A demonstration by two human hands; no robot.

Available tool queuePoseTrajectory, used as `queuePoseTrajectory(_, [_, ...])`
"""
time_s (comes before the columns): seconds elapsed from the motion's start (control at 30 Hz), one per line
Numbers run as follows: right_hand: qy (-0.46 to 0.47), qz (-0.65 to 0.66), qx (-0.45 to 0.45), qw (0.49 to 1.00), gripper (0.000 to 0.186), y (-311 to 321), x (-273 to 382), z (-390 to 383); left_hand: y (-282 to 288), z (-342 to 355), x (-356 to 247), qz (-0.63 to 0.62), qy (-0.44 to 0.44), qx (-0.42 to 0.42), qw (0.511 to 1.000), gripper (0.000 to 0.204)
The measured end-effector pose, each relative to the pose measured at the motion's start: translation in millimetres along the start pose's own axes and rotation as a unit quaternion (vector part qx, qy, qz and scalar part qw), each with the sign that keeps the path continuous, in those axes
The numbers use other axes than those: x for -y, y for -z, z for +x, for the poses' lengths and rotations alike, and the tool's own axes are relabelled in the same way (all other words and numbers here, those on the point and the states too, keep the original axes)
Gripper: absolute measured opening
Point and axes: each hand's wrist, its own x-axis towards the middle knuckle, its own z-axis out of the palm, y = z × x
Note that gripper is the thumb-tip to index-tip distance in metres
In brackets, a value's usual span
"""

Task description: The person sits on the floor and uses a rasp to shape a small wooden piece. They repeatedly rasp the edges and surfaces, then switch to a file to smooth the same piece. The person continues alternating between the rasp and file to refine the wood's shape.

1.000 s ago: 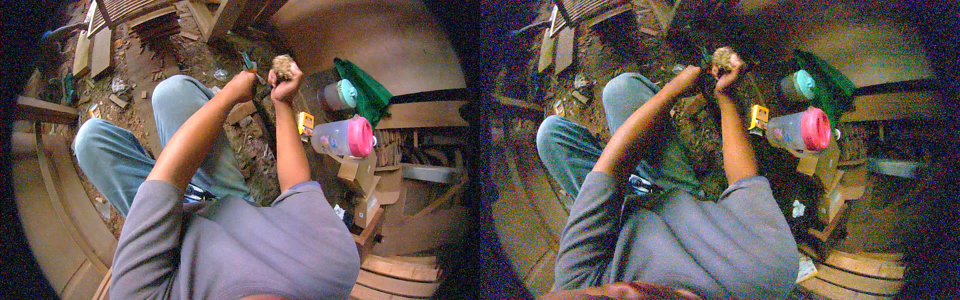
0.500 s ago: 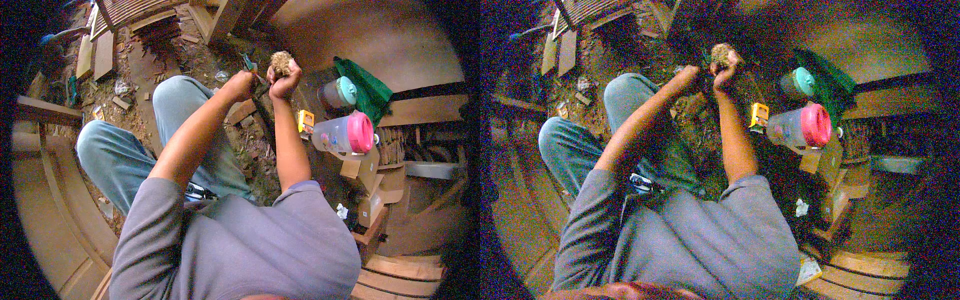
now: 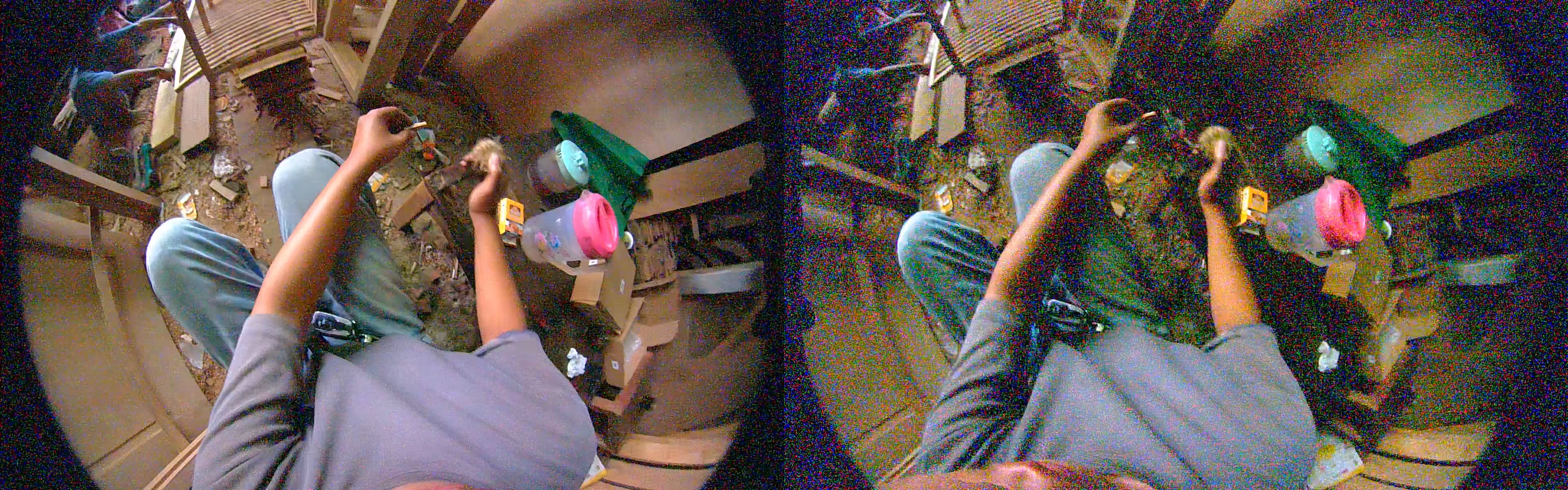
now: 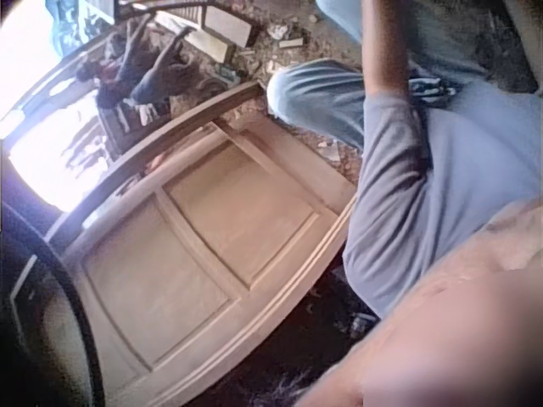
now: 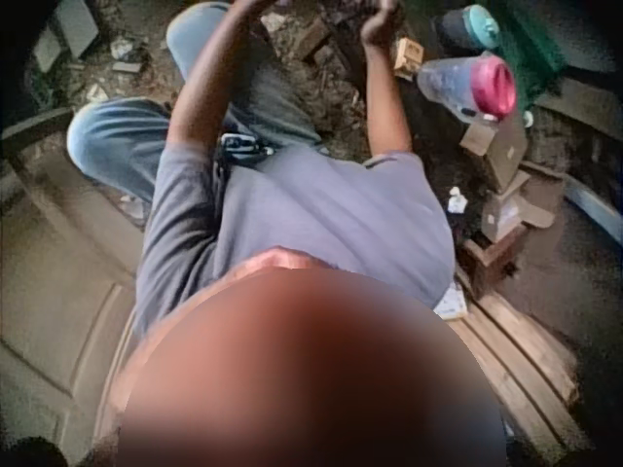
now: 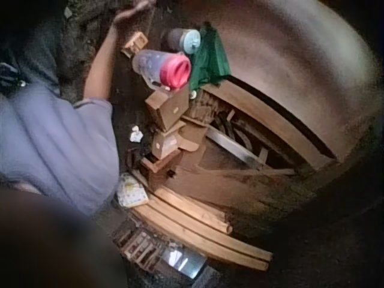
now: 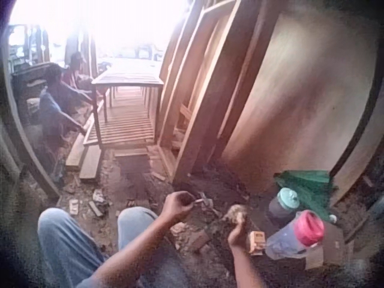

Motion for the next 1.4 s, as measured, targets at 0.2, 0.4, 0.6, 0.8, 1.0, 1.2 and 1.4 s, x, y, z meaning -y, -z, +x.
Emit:
queuePoseTrajectory(0.2, [-0.172,-0.041,-0.163,0.97,0.049,52.8,15.3,-67.1,57.0,-35.3,-26.0,-0.286,0.101,-0.045,0.952,0.02])
queuePoseTrajectory(0.4, [-0.267,0.232,-0.06,0.933,0.064,93.0,15.5,-139.9,127.9,-55.9,-55.4,-0.389,0.143,-0.137,0.9,0.019])
queuePoseTrajectory(0.6, [-0.367,0.321,-0.08,0.87,0.055,97.1,12.3,-165.0,163.5,-60.8,-77.2,-0.431,0.101,-0.167,0.881,0.03])
queuePoseTrajectory(0.8, [-0.306,0.274,0.039,0.911,0.046,60.9,63.0,-172.9,194.1,-77.1,-92.8,-0.472,0.078,-0.118,0.87,0.026])
queuePoseTrajectory(1.0, [-0.23,0.308,0.072,0.921,0.02,26.2,116.1,-142.8,223.0,-74.1,-97.5,-0.423,0.017,-0.051,0.904,0.023])
queuePoseTrajectory(1.2, [-0.223,0.259,0.15,0.928,0.017,-11.0,161.9,-118.0,248.4,-58.3,-95.1,-0.258,-0.001,-0.067,0.964,0.024])
queuePoseTrajectory(1.4, [-0.193,0.248,0.227,0.922,0.048,-78.5,176.8,-59.3,268.5,-18.6,-71.6,-0.155,-0.028,-0.104,0.982,0.024])
